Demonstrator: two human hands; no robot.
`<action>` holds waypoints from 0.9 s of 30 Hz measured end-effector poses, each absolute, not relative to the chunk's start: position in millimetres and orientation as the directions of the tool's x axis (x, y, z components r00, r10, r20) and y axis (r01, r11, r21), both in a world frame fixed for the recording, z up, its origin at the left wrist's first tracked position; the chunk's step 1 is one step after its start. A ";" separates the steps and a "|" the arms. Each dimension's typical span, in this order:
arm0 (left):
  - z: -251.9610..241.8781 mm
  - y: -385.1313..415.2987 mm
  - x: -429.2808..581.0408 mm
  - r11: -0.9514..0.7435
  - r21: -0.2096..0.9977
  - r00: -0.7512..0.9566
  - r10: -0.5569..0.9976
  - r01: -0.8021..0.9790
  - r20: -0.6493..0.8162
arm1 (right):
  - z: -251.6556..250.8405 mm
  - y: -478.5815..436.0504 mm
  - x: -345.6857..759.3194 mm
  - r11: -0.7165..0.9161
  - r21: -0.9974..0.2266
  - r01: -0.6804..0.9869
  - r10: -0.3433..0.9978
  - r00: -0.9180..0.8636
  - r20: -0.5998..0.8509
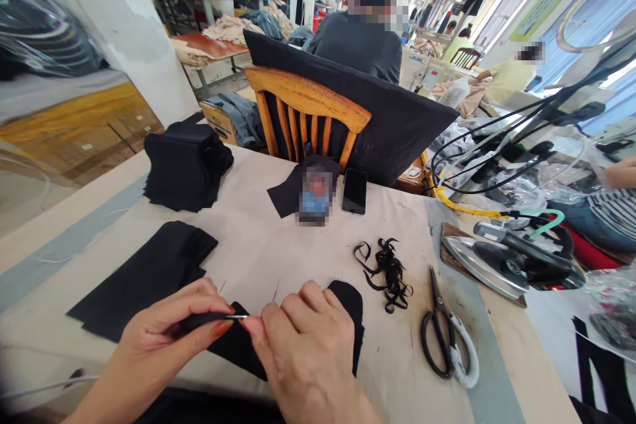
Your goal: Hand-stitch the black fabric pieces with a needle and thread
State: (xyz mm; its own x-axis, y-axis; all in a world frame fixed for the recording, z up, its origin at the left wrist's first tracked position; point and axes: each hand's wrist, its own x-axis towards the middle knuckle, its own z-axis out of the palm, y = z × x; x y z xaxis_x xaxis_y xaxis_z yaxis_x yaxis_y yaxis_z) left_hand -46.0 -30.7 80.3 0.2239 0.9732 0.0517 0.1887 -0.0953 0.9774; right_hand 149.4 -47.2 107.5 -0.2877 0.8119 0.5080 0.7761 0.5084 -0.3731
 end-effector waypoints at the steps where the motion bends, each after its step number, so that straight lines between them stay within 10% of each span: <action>1: 80.2 -30.7 -46.0 -0.093 0.977 0.225 0.973 0.190 0.049 | 107.5 -47.1 149.6 0.510 -0.370 0.776 0.812 -0.292 0.505; 17: 83.7 -27.5 -50.2 -0.085 0.976 0.363 0.932 0.202 0.006 | 116.8 -41.6 152.8 0.591 -0.297 0.750 0.762 -0.398 0.511; 20: 82.8 -27.6 -48.5 -0.062 0.983 0.354 0.935 0.170 -0.002 | 106.6 -42.4 148.1 0.479 -0.602 0.639 0.876 -0.304 0.375; 23: 83.0 -26.6 -44.5 -0.046 0.980 0.355 0.934 0.195 -0.027 | 89.4 -45.2 137.6 -0.021 -0.974 0.224 0.977 -0.204 -0.068; 27: 85.5 -25.5 -39.8 -0.011 0.973 0.349 0.935 0.229 -0.071 | 75.2 -46.6 131.1 -0.226 -0.972 0.068 0.958 -0.168 -0.234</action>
